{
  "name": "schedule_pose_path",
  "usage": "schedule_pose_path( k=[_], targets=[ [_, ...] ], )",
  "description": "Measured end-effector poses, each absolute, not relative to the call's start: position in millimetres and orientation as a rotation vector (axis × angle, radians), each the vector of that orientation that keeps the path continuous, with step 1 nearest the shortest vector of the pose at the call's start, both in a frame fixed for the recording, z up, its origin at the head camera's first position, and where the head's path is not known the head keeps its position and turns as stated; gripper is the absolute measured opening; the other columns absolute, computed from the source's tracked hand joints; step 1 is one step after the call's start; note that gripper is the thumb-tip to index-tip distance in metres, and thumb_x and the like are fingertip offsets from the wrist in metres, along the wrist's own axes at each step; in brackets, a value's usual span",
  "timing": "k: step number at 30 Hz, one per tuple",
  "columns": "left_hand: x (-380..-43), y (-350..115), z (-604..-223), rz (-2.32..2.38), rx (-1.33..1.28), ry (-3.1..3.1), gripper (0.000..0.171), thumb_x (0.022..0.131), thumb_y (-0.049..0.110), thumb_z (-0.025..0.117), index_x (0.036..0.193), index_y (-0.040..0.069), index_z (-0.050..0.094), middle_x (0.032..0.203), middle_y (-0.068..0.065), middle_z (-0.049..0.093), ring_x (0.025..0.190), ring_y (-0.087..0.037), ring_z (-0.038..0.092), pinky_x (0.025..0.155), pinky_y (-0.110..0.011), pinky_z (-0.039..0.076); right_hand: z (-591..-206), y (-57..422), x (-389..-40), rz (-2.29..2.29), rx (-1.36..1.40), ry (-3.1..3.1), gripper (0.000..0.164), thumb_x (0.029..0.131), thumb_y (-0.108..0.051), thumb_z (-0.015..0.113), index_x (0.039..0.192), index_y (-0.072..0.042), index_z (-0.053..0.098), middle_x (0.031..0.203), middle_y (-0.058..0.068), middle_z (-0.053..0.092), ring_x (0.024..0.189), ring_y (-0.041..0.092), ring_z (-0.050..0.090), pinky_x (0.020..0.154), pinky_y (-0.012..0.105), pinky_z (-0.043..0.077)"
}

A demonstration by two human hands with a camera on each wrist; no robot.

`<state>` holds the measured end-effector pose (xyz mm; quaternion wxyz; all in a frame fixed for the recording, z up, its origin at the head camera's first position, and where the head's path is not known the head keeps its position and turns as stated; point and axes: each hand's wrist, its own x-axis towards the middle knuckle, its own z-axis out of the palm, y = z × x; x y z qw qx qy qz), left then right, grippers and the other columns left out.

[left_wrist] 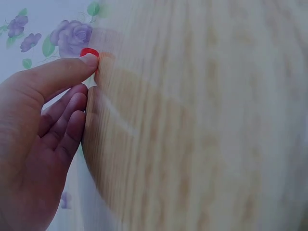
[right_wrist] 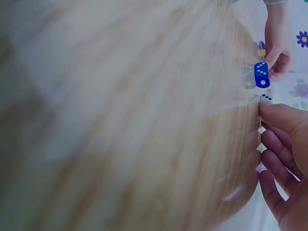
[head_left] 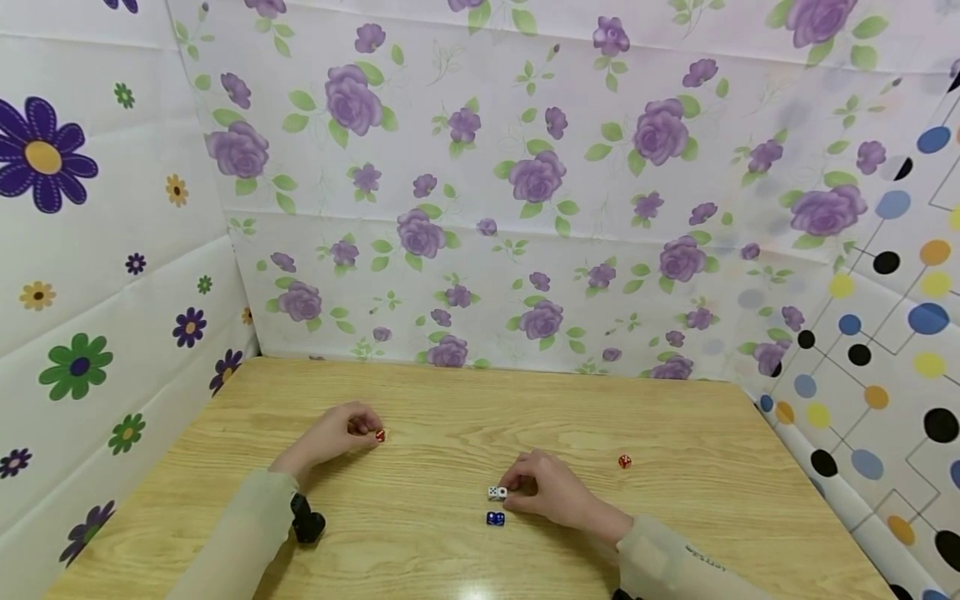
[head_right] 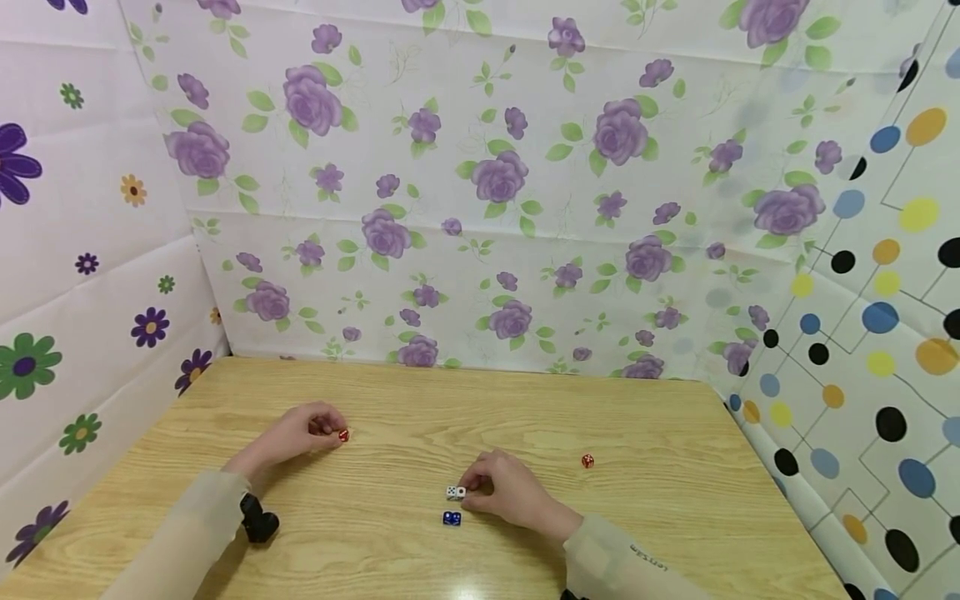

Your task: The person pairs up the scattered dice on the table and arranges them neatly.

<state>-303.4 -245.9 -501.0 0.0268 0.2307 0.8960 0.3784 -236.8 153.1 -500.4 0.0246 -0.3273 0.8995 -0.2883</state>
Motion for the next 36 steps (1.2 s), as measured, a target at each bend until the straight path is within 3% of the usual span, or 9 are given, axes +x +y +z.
schedule_pose_path(
  k=[22,36],
  targets=[
    [-302,-239,-502,1.16,0.664,2.841,0.009,0.085,0.014,0.077,0.093,0.011,0.073,0.089,-0.003,0.066,0.076,-0.005,0.056,0.066,-0.021,0.048,-500,153,-236,-0.917,-1.021,2.771,0.013,0.084,-0.03,0.079,0.096,-0.028,0.075,0.091,-0.013,0.068,0.081,0.004,0.053,0.072,0.018,0.041],
    [-305,-214,-503,1.12,0.777,2.813,0.007,0.087,0.015,0.075,0.093,0.012,0.073,0.089,-0.002,0.066,0.077,-0.004,0.057,0.068,-0.021,0.05,-502,154,-237,-0.912,-1.02,2.777,0.014,0.084,-0.03,0.079,0.097,-0.029,0.075,0.09,-0.015,0.069,0.083,0.004,0.054,0.073,0.018,0.042]
  ],
)
